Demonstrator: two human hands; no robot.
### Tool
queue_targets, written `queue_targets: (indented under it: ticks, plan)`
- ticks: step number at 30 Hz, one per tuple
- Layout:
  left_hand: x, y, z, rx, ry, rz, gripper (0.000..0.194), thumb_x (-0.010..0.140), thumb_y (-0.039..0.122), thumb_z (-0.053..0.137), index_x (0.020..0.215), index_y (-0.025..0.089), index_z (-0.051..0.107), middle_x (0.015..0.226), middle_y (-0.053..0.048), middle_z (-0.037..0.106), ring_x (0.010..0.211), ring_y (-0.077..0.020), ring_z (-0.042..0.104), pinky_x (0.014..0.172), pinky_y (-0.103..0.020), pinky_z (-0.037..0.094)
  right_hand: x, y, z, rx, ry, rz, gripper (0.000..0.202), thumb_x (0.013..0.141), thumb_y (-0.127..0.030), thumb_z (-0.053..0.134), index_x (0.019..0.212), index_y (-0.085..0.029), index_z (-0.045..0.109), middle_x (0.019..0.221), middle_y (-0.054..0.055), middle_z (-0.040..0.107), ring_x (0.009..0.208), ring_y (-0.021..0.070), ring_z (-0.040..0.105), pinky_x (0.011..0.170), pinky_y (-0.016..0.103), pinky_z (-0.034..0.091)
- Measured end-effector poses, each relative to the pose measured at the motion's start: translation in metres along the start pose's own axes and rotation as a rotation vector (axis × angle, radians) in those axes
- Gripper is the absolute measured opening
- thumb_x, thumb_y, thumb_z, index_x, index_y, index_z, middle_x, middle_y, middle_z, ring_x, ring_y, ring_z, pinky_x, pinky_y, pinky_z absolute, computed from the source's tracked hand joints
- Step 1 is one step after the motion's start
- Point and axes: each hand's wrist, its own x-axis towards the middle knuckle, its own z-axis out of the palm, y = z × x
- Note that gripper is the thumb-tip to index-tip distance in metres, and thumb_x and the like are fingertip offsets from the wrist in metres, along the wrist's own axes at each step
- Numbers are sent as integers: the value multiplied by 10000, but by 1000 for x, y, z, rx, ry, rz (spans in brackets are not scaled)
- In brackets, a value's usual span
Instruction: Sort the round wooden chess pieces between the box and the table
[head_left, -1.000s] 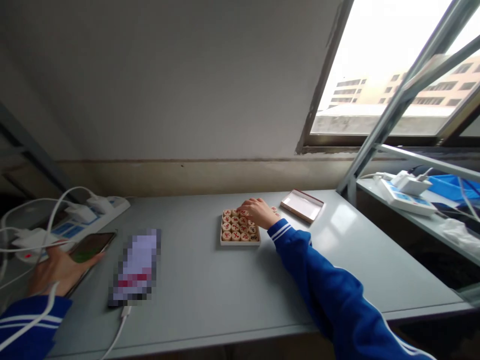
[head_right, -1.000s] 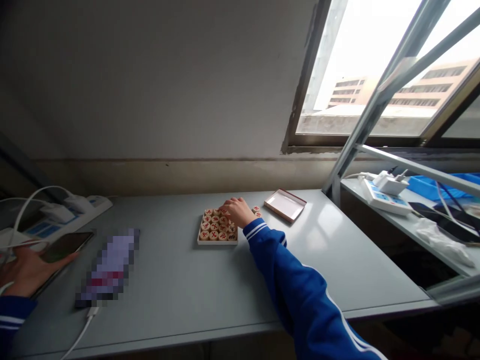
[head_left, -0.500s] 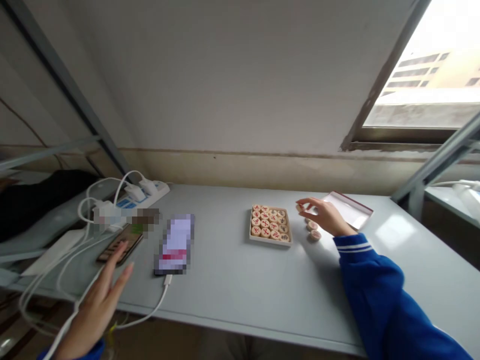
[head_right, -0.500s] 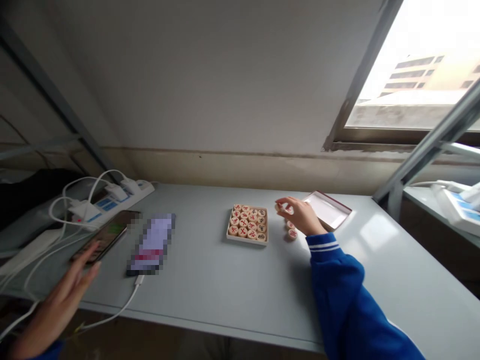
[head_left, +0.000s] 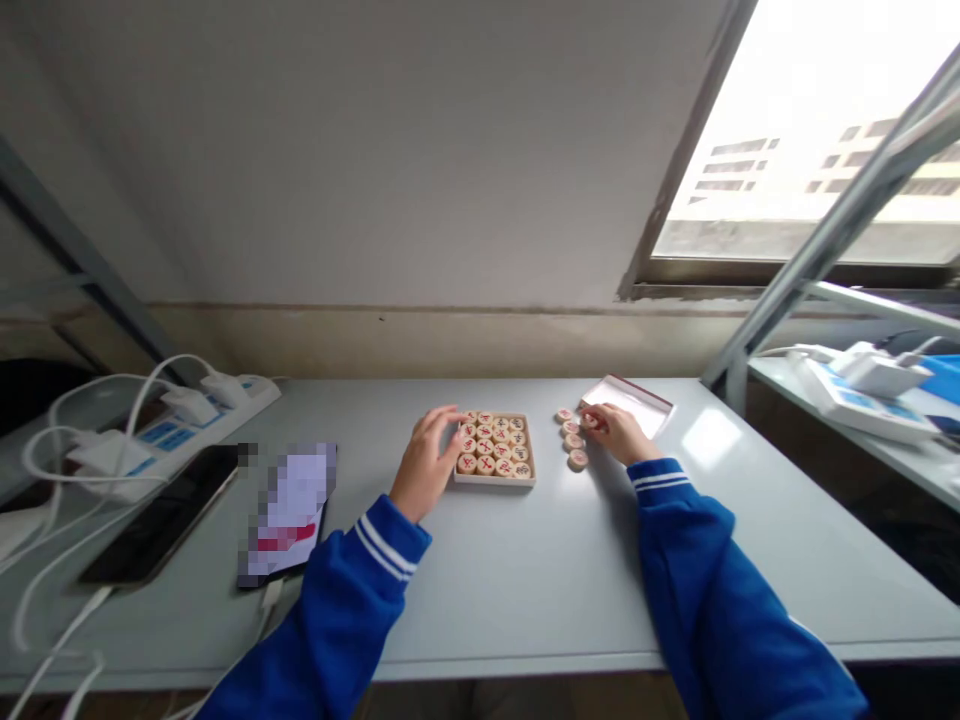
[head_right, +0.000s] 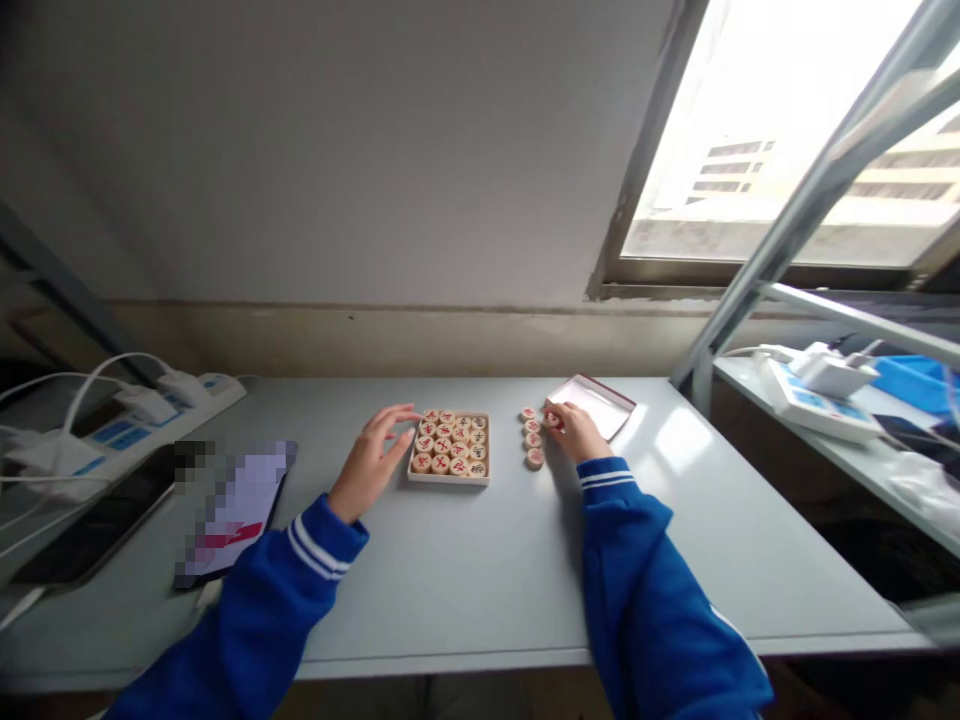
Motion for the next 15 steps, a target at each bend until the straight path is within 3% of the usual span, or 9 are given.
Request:
queue_targets:
  ticks: [3,6,11,15]
  plan:
    - [35,-27,27,29,128,-30,228,789,172,406,954,170,564,1073,-90,532,1048,-203,482,919,-388,405,1,-2,4,61,44,39,255,660,-100,533,900,-146,605,862,70,611,674,136,577,668,278,485]
    - [47,-49,40,43,210,-87,242,784,170,386,939,154,571,1002,-92,543,918,-193,527,867,-371,436,2,-3,9,82,52,32,262,688,-94,522,939,-137,585,891,73,607,673,119,585,670,260,500]
    - [49,-67,44,12,77,-128,245,770,169,383,859,136,608,941,-94,573,885,-194,546,869,-370,430,5,-4,17,106,74,37,247,715,-110,521,956,-142,565,932,77,590,745,135,593,731,297,505]
    - [51,-72,43,-20,1,-82,240,761,166,389,824,147,620,913,-80,592,901,-186,549,879,-355,426,5,-5,16,108,93,47,263,730,-99,498,982,-143,561,942,79,577,776,146,584,741,306,498]
